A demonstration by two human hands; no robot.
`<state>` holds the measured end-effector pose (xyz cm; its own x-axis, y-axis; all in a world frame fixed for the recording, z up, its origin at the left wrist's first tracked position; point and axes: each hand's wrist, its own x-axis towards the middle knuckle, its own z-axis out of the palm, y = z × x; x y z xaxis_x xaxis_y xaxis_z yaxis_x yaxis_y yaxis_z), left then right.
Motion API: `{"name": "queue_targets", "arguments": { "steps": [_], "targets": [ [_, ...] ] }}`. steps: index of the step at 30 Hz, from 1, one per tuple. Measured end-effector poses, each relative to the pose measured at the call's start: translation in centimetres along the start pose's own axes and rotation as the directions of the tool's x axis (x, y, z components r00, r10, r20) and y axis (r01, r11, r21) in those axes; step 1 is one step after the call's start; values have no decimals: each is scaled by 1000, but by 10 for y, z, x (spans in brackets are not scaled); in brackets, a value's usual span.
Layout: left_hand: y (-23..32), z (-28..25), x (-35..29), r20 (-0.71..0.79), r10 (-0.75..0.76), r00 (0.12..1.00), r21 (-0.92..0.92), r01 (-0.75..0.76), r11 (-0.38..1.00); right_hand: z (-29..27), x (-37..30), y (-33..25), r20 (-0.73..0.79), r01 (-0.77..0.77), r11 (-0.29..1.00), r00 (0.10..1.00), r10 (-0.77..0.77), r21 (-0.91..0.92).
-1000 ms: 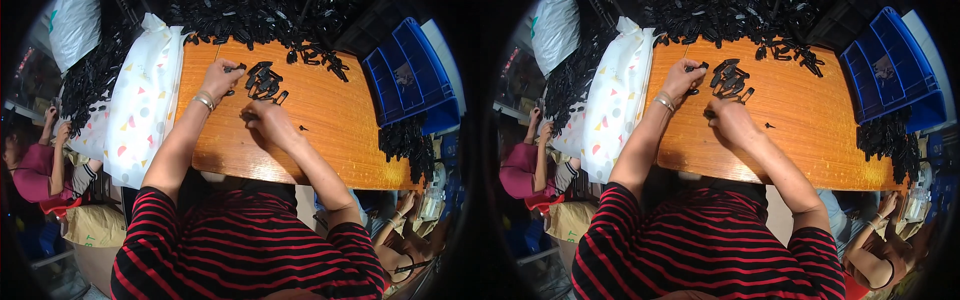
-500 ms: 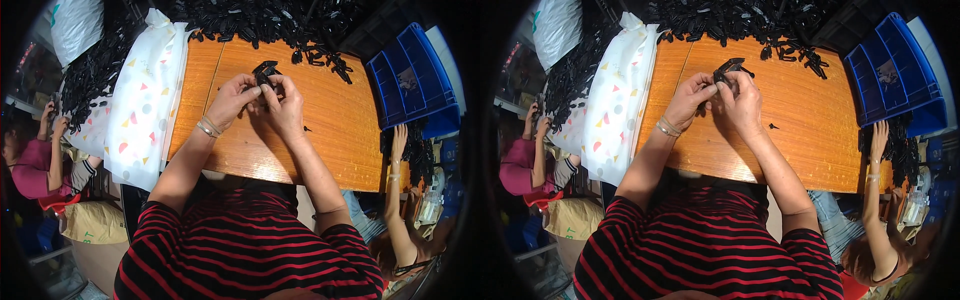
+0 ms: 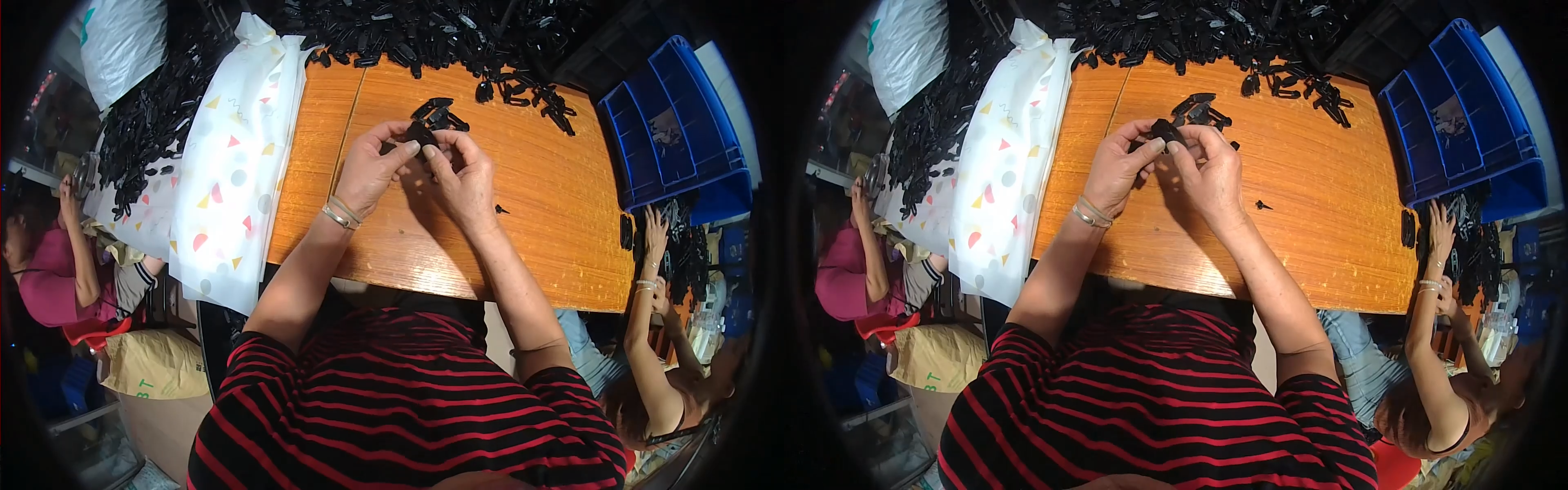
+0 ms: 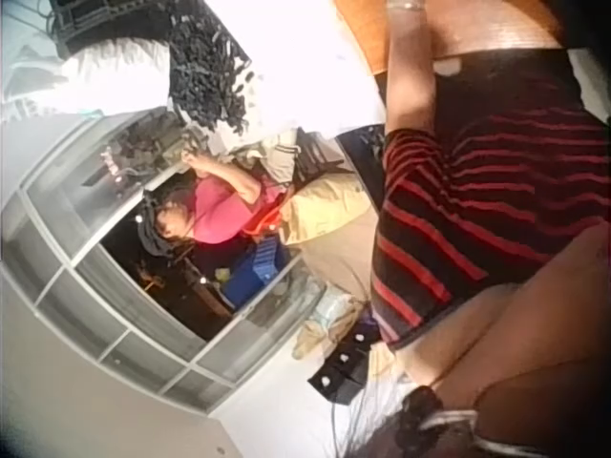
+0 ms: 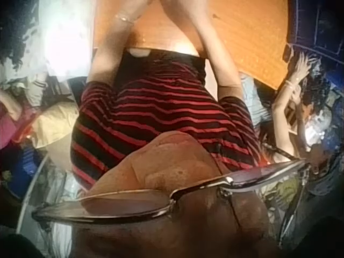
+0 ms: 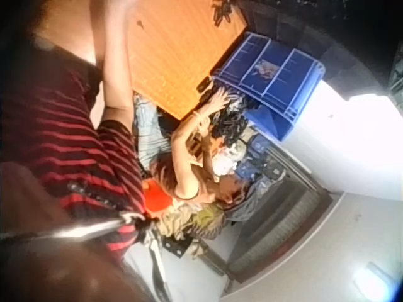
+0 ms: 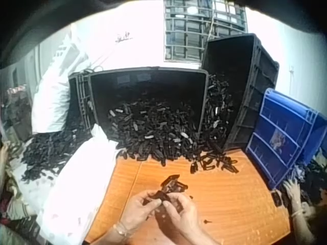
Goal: Assembling small black plastic components at a workbench.
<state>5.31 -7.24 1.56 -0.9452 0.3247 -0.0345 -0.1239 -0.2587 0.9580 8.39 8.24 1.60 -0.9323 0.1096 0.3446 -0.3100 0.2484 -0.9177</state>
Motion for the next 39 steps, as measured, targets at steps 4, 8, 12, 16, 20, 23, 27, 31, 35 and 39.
{"name": "queue_targets", "arguments": {
  "steps": [4, 8, 12, 16, 20, 23, 27, 31, 35, 39],
  "targets": [
    [4, 3, -4, -16, 62, 998, 78, -61, 995, -1, 0, 1, -17, 45, 996, 999, -46, -75],
    [4, 4, -8, -18, 81, 997, 84, -79, 993, 0, -2, -6, -3, 113, 984, 993, -114, -137],
    [-1, 1, -15, 30, 85, 996, 164, -89, 982, 4, -11, -8, 10, 274, 889, 957, -290, -366],
    [-5, 14, -25, -42, 103, 994, 107, -98, 989, 11, -21, -6, -16, 303, 856, 940, -340, -419],
    [-3, 11, -26, 90, 130, 987, 41, -134, 990, 22, -32, -2, 2, 246, 900, 965, -263, -359],
    [-2, 3, -20, 155, 138, 978, 63, -149, 987, 25, -33, -7, 56, 188, 942, 982, -179, -279],
    [0, 1, -25, 108, 39, 993, 50, -45, 998, 24, -29, 4, 113, 91, 981, 991, -73, -169],
    [-6, -9, -15, 51, -65, 997, -45, 68, 997, 0, -11, 4, 364, -2, 981, 929, 73, -192],
    [9, -18, 11, -54, -90, 994, -44, 87, 995, -28, 28, 19, 200, 173, 840, 977, -78, -514],
    [15, -21, 64, -92, -8, 996, 313, 36, 949, -37, 76, 35, 152, 208, 707, 978, -143, -675]
  ]
}}
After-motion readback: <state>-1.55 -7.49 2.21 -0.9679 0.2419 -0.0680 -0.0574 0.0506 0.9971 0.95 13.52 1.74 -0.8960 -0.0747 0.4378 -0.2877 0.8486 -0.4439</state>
